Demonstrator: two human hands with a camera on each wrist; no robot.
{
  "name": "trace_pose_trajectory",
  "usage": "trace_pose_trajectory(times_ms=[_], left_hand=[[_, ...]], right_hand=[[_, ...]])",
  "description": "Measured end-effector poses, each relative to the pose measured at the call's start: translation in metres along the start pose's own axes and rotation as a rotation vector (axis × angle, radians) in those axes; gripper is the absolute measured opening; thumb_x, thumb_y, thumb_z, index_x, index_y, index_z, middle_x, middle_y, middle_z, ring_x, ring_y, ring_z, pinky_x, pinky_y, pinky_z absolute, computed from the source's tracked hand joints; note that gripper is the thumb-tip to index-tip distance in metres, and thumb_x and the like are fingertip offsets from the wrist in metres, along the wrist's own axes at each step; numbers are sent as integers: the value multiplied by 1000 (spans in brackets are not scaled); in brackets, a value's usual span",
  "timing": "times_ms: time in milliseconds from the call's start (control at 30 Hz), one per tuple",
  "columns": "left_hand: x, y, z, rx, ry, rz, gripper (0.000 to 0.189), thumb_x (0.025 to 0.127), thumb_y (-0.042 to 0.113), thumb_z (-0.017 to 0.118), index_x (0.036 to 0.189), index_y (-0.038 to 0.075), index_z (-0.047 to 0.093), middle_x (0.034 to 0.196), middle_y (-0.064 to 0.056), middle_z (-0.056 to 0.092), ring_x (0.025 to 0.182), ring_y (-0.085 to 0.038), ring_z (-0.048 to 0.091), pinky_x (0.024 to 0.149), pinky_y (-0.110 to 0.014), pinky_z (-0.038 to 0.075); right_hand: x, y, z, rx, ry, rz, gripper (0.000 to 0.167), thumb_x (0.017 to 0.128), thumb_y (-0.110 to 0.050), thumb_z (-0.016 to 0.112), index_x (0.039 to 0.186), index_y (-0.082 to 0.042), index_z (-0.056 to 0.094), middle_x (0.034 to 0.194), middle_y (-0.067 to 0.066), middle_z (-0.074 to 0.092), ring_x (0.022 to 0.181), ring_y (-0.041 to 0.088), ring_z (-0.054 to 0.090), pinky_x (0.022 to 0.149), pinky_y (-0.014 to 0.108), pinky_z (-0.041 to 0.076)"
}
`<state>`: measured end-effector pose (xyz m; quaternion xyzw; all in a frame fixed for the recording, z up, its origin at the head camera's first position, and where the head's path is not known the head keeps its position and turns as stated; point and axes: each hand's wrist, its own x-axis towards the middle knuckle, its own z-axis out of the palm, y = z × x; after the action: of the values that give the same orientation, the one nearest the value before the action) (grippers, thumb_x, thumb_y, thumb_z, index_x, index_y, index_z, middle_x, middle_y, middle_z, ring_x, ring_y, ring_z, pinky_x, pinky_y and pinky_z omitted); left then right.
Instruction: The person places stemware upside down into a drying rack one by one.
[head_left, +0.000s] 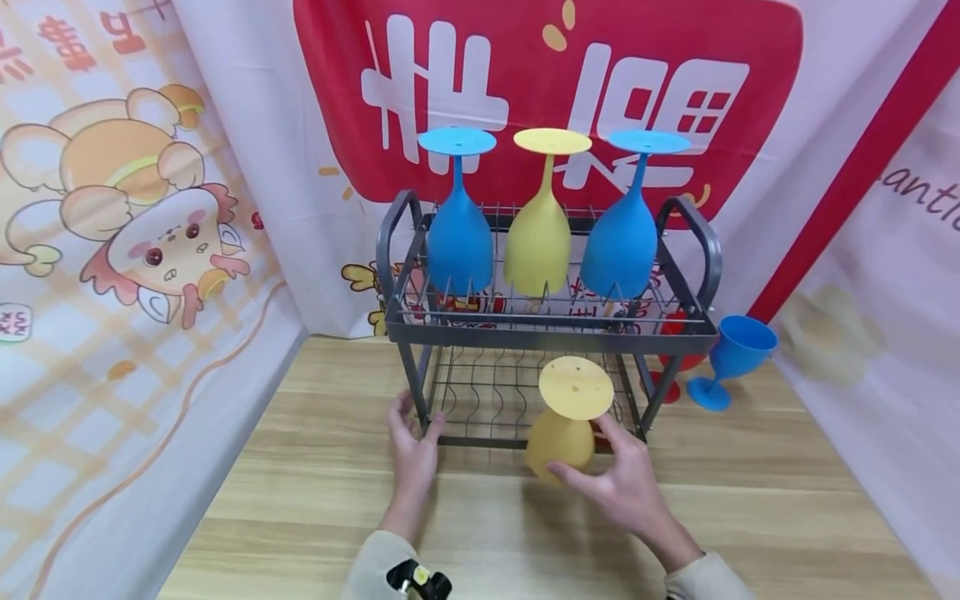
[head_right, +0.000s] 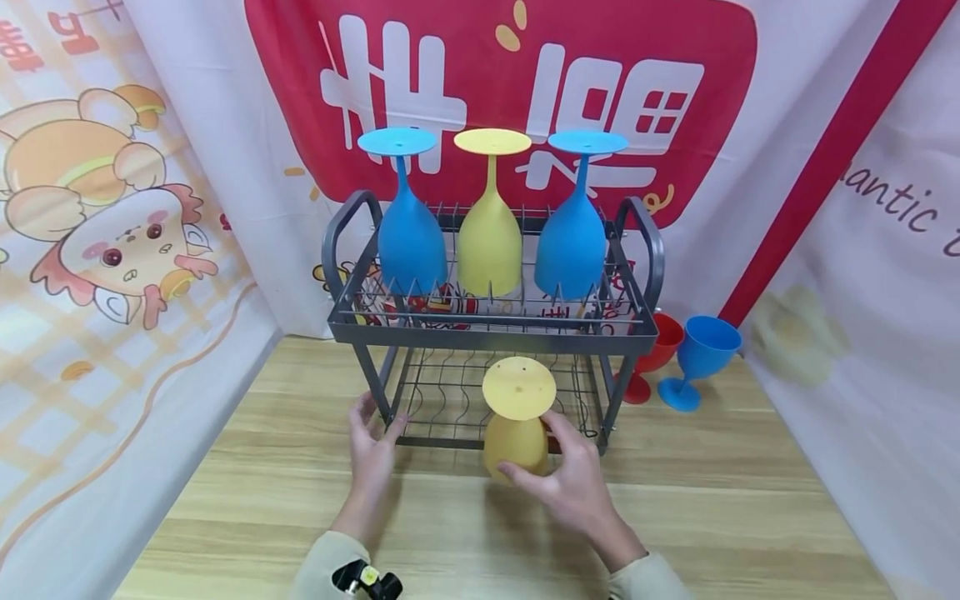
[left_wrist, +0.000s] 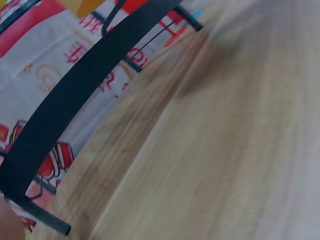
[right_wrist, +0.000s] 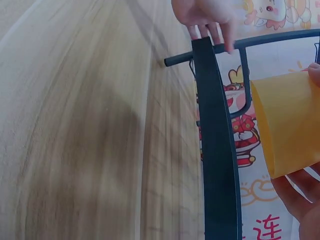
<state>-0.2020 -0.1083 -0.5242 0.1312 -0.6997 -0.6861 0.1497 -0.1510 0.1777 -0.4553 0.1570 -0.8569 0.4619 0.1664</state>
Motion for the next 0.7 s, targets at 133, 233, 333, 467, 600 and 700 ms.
trace_pose_trajectory(times_ms=[133, 233, 333, 467, 600, 700], left_hand=[[9, -6, -5, -43, -143, -78, 61, 103, 5, 58, 161, 12, 40, 173, -19, 32, 162, -43, 27, 131, -65, 21], [10, -10, -6, -78, -192, -90, 63, 103, 2, 53, 163, 17, 39, 175, -16, 28, 163, -39, 24, 132, -63, 19], [9, -14, -6, -87, -215, -83, 62, 106, 4, 52, 164, 19, 37, 176, -13, 27, 164, -38, 22, 132, -64, 17], [6, -18, -6, -79, -236, -64, 60, 108, 8, 52, 165, 22, 37, 176, -14, 27, 164, -40, 22, 132, -65, 16], [6, -18, -7, -88, -236, -63, 60, 109, 10, 51, 163, 31, 39, 176, -15, 26, 164, -41, 22, 131, -68, 15], [7, -17, -9, -91, -227, -56, 60, 109, 10, 51, 162, 33, 40, 176, -12, 26, 164, -39, 21, 131, -68, 14]], right_hand=[[5, 4, -2, 29, 21, 66, 82, 74, -21, 98, 145, -11, 59, 140, 12, 70, 117, 29, 72, 91, 38, 65], [9, 7, -4, 68, 31, 165, 81, 79, -23, 95, 149, -15, 55, 143, 10, 67, 118, 27, 71, 93, 31, 62], [13, 16, -5, 93, 43, 274, 82, 84, -30, 92, 154, -18, 51, 144, 10, 65, 119, 27, 68, 95, 29, 60], [18, 29, -4, 103, 60, 394, 87, 88, -44, 86, 160, -19, 44, 146, 12, 61, 125, 30, 63, 101, 42, 59], [29, 41, 3, 125, 76, 494, 97, 88, -54, 83, 165, -18, 36, 150, 15, 57, 131, 32, 60, 105, 49, 58], [38, 49, 11, 139, 103, 516, 97, 89, -50, 84, 165, -15, 35, 153, 18, 55, 136, 34, 58, 108, 51, 57]])
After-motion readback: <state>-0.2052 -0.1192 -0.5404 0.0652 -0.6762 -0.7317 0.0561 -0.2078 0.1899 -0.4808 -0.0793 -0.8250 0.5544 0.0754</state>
